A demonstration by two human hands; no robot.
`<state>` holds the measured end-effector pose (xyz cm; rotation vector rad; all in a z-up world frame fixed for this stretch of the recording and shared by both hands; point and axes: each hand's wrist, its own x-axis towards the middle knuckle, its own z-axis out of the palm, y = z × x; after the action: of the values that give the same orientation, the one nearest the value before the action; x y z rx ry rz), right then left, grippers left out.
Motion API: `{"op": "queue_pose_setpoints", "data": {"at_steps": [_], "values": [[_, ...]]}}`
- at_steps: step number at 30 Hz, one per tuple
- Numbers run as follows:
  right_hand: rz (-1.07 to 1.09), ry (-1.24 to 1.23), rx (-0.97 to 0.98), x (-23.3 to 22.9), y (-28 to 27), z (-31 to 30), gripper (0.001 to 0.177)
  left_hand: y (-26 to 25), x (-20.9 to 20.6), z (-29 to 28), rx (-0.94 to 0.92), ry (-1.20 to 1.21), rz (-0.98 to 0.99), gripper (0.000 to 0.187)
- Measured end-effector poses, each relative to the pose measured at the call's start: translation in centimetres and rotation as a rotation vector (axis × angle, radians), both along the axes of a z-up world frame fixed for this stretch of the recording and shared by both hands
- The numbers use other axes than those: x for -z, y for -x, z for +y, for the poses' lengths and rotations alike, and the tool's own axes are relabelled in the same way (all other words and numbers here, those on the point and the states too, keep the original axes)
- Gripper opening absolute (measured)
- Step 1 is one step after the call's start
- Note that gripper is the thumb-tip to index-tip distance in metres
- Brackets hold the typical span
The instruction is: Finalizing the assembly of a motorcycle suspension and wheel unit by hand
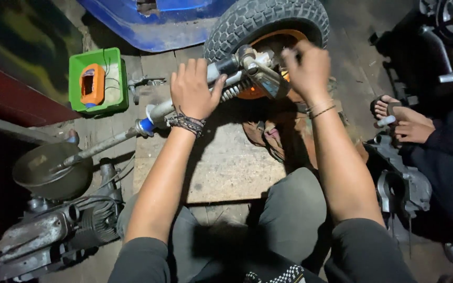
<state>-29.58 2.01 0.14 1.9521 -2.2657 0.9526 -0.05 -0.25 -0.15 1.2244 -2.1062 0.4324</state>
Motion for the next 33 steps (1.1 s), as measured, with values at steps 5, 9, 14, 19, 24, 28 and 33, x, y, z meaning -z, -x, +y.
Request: {"op": "queue_pose_setpoints", "data": {"at_steps": [5,9,14,19,24,28,33], "values": [[0.162,0.025,0.092,0.8,2.9,0.4,0.046,0.0,-0.1,-0.2,0.011,-0.012,0.021,0.047],[-0.027,-0.161,-0.076,-1.3,0.3,1.1,0.031,0.0,0.1,-0.2,0.016,-0.007,0.019,0.050],[0.124,0.051,0.111,2.4,5.1,0.7,0.046,0.0,-0.4,-0.1,0.001,-0.011,0.006,0.047],[-0.178,0.102,-0.141,1.9,1.7,1.5,0.018,0.0,0.1,-0.3,0.065,0.022,0.081,0.046],[0.024,0.047,0.104,1.0,2.6,0.7,0.047,0.1,-0.5,-0.1,0.008,-0.004,0.003,0.048],[-0.130,-0.043,-0.065,2.7,2.6,-0.1,0.040,0.0,-0.4,0.2,0.005,-0.010,-0.003,0.047],[-0.248,0.228,0.105,4.3,5.3,-0.9,0.038,0.0,-0.5,0.1,-0.001,-0.003,-0.002,0.048]]}}
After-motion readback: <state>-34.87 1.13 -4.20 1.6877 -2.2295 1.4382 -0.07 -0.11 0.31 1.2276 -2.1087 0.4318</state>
